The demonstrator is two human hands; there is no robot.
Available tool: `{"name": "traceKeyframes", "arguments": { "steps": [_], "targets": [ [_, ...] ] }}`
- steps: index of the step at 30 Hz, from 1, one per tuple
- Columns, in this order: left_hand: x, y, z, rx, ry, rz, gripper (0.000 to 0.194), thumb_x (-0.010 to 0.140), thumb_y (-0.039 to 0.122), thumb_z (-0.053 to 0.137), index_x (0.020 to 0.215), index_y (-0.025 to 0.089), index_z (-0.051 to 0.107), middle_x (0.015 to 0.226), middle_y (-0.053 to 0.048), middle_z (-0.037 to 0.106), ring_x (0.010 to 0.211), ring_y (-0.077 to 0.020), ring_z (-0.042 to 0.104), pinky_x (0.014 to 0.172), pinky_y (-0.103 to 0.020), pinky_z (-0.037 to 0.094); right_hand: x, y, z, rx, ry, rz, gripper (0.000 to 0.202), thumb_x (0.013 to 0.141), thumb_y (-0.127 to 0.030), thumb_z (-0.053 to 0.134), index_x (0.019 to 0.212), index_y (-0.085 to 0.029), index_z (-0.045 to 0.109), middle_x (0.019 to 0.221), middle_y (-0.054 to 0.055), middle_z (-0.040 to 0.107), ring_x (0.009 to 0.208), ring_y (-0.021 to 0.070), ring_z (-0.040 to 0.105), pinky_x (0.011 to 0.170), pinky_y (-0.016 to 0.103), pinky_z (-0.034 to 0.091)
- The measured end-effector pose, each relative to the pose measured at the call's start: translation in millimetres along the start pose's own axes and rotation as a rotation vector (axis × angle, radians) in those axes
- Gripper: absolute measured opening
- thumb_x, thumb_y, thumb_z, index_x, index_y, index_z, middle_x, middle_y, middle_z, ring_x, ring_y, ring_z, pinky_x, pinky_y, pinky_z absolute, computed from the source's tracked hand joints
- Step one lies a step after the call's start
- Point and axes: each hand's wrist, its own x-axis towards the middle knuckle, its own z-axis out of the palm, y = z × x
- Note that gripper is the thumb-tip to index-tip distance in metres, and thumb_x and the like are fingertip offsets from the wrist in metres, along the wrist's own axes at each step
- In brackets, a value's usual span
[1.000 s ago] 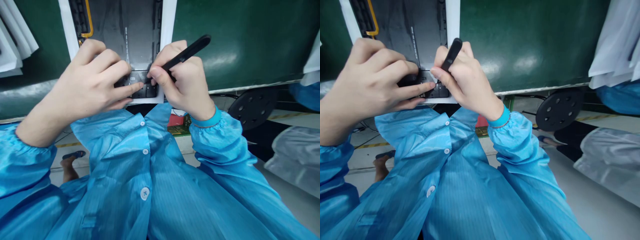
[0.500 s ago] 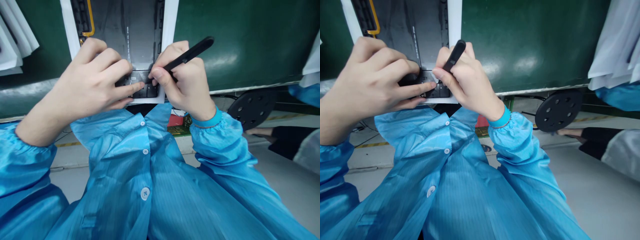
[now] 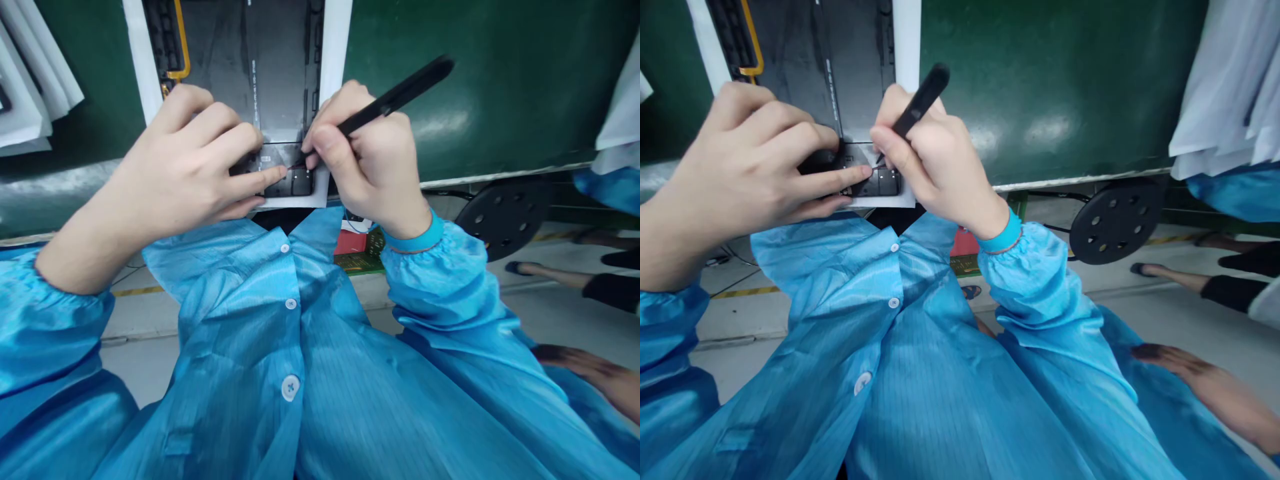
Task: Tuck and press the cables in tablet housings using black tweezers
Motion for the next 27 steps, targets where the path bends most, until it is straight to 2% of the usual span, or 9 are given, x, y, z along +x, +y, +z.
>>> {"name": "traceKeyframes", "arguments": {
  "steps": [6, 9, 13, 18, 21, 24, 27],
  "targets": [
    [0, 0, -0.3, -0.016, 0.02, -0.014, 0.049, 0.117, 0.052, 0.044, 0.145, 0.025, 0.074, 0.132, -0.013, 0.069, 0.135, -0.0382, 0.064, 0.118, -0.071, 0.048, -1, -1, -2, -0.049, -0.09, 0.109, 0.037, 0.117, -0.051, 0.035, 0.093, -0.033, 0.057, 0.09, 0.005, 0.073, 0.1, 0.0288, 0.072, 0.098, 0.05, 0.058],
    [0, -2, -0.3, 0.033, 0.018, -0.002, 0.049, 0.117, 0.054, 0.042, 0.149, 0.031, 0.071, 0.133, -0.012, 0.069, 0.135, -0.0391, 0.065, 0.115, -0.071, 0.05, 0, 1, 0, -0.047, -0.083, 0.082, 0.039, 0.117, -0.054, 0.035, 0.09, -0.031, 0.054, 0.093, 0.005, 0.075, 0.098, 0.0268, 0.071, 0.099, 0.049, 0.057],
    [-2, -2, 0.3, 0.111, 0.015, 0.016, 0.049, 0.118, 0.055, 0.038, 0.151, 0.037, 0.068, 0.133, -0.011, 0.067, 0.134, -0.0405, 0.067, 0.109, -0.07, 0.053, 1, 4, 1, -0.05, -0.096, 0.044, 0.043, 0.116, -0.057, 0.033, 0.089, -0.031, 0.054, 0.094, 0.005, 0.075, 0.097, 0.0285, 0.072, 0.099, 0.054, 0.056],
    [-16, -2, 5.7, 0.072, 0.082, -0.032, 0.048, 0.115, 0.046, 0.052, 0.158, 0.024, 0.06, 0.143, -0.013, 0.068, 0.133, -0.0352, 0.064, 0.113, -0.059, 0.05, -2, 4, 1, 0.046, -0.008, 0.095, 0.043, 0.116, -0.056, 0.038, 0.089, -0.031, 0.062, 0.09, 0.004, 0.074, 0.091, 0.0258, 0.071, 0.09, 0.049, 0.06],
    [-25, -4, 12.5, 0.053, 0.153, -0.066, 0.048, 0.114, 0.048, 0.057, 0.152, 0.019, 0.06, 0.146, -0.012, 0.068, 0.134, -0.0331, 0.063, 0.113, -0.054, 0.052, -2, 2, 0, 0.09, -0.006, 0.134, 0.048, 0.116, -0.057, 0.039, 0.088, -0.03, 0.067, 0.094, 0.005, 0.075, 0.089, 0.0243, 0.071, 0.089, 0.046, 0.06],
    [-26, -6, 17.8, -0.031, 0.175, -0.058, 0.043, 0.115, 0.053, 0.054, 0.145, 0.024, 0.066, 0.146, -0.006, 0.068, 0.14, -0.0356, 0.064, 0.116, -0.06, 0.053, 0, 0, -3, 0.094, -0.06, 0.143, 0.05, 0.116, -0.06, 0.04, 0.093, -0.03, 0.072, 0.089, 0.003, 0.074, 0.095, 0.0227, 0.071, 0.099, 0.045, 0.057],
    [-21, -7, 18.8, -0.162, 0.12, -0.081, 0.04, 0.116, 0.055, 0.051, 0.142, 0.031, 0.071, 0.148, 0.0, 0.065, 0.151, -0.0373, 0.058, 0.127, -0.067, 0.043, 3, -1, -5, 0.128, -0.116, 0.225, 0.05, 0.113, -0.067, 0.048, 0.092, -0.029, 0.073, 0.089, 0.004, 0.077, 0.101, 0.0248, 0.072, 0.109, 0.047, 0.055]
  ]
}}
